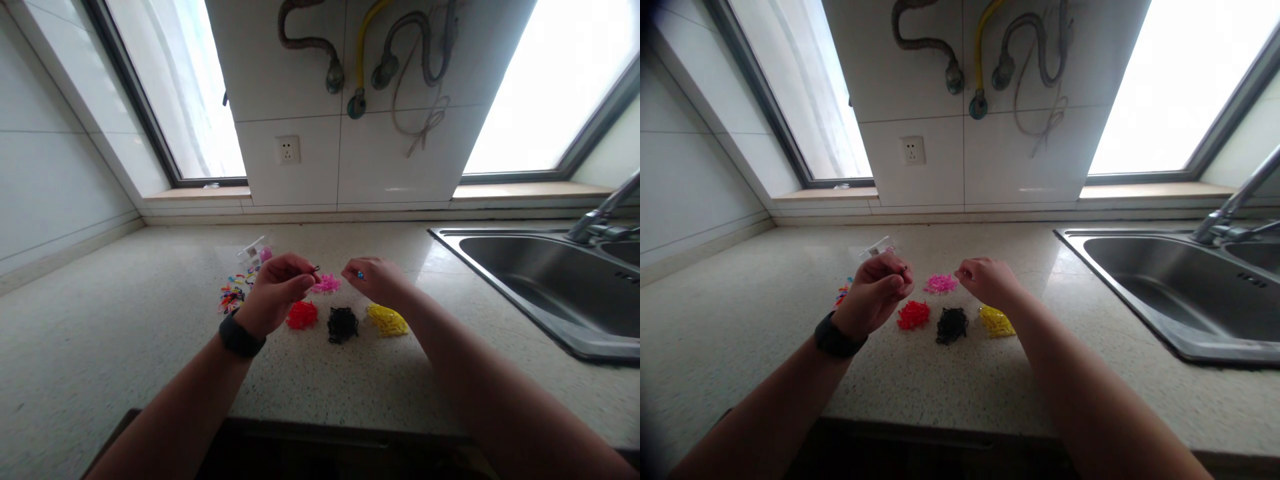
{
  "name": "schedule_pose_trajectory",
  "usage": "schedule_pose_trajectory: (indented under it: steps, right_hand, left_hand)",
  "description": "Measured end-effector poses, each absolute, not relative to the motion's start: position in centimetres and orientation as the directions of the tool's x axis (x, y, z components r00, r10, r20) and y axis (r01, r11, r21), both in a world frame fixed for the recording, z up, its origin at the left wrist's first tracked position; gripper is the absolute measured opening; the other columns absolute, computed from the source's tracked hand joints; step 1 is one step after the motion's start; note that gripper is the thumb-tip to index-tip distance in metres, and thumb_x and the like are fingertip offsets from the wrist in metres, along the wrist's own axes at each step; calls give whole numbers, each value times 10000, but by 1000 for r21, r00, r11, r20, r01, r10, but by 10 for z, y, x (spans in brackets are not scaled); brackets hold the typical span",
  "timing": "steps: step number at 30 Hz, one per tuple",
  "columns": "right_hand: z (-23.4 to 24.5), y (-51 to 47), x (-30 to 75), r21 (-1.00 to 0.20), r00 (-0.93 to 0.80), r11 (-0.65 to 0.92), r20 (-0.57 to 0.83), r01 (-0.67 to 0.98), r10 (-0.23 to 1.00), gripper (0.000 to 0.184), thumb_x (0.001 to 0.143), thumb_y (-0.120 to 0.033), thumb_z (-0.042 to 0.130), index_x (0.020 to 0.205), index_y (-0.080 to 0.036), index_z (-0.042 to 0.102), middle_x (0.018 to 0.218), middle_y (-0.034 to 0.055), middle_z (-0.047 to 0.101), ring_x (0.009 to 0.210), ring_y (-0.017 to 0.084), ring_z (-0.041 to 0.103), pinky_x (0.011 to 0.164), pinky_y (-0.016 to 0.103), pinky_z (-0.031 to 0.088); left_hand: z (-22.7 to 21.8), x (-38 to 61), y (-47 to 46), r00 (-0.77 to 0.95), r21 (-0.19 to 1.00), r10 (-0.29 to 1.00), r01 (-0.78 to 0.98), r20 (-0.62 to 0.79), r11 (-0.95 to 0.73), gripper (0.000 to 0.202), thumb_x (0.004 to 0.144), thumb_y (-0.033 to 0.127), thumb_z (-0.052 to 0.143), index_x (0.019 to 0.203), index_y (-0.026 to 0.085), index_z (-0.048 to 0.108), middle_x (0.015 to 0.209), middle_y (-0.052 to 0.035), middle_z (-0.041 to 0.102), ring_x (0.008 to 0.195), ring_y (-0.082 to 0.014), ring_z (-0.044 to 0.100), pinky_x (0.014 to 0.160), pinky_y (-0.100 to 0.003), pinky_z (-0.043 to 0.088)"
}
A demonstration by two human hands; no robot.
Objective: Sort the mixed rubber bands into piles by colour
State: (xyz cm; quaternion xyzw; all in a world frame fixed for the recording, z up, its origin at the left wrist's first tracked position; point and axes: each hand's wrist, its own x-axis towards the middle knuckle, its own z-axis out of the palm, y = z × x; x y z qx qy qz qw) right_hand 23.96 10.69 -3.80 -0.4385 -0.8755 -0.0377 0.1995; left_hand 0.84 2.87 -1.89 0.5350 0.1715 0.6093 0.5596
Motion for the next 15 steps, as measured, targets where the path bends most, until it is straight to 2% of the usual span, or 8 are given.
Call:
schedule_pose_trajectory:
  steps: [4, 6, 8, 12, 15]
  right_hand:
    - [-35, 101, 239, -132, -529, 620, 404, 773, 746, 248, 979, -372, 500, 889, -235, 686, 857, 22, 732, 799, 173, 631, 644, 278, 335]
    - [-34, 99, 240, -146, -520, 620, 416, 771, 746, 247, 979, -369, 501, 888, -232, 686, 849, 21, 728, 805, 172, 632, 656, 278, 345]
    - [-33, 98, 240, -157, -516, 620, 420, 769, 746, 243, 976, -366, 504, 889, -231, 688, 845, 19, 725, 808, 171, 635, 664, 276, 351]
    - [-33, 96, 243, -168, -500, 605, 416, 778, 759, 240, 969, -370, 510, 888, -237, 693, 846, 14, 726, 783, 169, 633, 652, 274, 349]
    - [-34, 96, 245, -182, -488, 599, 424, 780, 763, 234, 963, -370, 517, 888, -240, 696, 840, 11, 727, 769, 168, 632, 644, 275, 347]
  left_hand:
    - [-17, 9, 26, 237, 860, 863, -379, 446, -341, 166, 706, 228, 866, 818, 200, 746, 756, -2, 722, 601, -60, 572, 541, -168, 435]
    - [-17, 11, 26, 291, 905, 861, -221, 417, -364, 172, 733, 265, 848, 850, 186, 749, 780, -21, 722, 658, -87, 603, 599, -201, 469]
    - [-18, 14, 26, 343, 918, 861, -10, 376, -397, 194, 772, 310, 813, 888, 168, 750, 752, -25, 699, 649, -99, 586, 588, -218, 454]
    - [-25, 19, 31, 437, 791, 839, 360, 326, -495, 195, 854, 341, 718, 927, 162, 748, 697, -1, 653, 575, -90, 495, 536, -222, 373]
    - [-31, 20, 36, 530, 618, 781, 503, 332, -604, 118, 871, 276, 681, 906, 180, 740, 792, -15, 697, 662, -118, 552, 630, -252, 418]
